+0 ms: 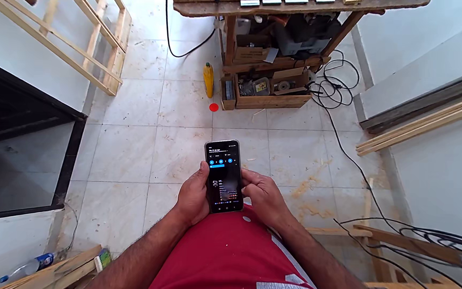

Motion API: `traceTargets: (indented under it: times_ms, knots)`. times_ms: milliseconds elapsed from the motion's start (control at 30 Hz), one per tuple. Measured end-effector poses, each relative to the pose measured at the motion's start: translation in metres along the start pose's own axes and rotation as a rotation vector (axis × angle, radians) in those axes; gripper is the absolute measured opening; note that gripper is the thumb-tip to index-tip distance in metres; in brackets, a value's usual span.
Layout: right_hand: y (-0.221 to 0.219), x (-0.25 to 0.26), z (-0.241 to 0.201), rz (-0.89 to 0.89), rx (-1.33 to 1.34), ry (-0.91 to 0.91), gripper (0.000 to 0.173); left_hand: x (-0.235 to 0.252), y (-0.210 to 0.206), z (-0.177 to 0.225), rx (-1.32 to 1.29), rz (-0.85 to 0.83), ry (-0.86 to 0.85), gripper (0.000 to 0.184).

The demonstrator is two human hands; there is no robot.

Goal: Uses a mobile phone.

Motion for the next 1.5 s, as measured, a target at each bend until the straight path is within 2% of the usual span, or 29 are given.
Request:
traceTargets:
  times_ms: [933, 1333, 1467, 1500]
  knots:
    - [-0.004, 0.004, 0.002, -0.051, 0.048, -0.058, 0.051, 0.002, 0.005, 0.000, -0.028, -0.004, 0.022, 0.071]
    - [-0.005, 0.005, 0.001, -0.070, 0.099, -0.051, 0.045, 0.003, 0.005, -0.001, -0.030, 0.022, 0.021, 0.070]
    - [-0.009, 0.005, 0.002, 0.024, -0.077, -0.095, 0.028, 0.004, 0.002, -0.001, 0.023, 0.034, 0.013, 0.070]
    - [-0.010, 0.007, 0.002, 0.057, -0.166, -0.127, 0.032, 0.004, 0.001, -0.002, 0.041, 0.028, 0.006, 0.069]
Point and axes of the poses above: each hand's wrist, its own x-axis towards the middle knuckle, its own y-axis out of the back of the hand, z = x × y, the point moved 3 cm from there along x, towards the middle knuckle, and after that the axes turned 6 degrees about -y, right-handed, at the moved point
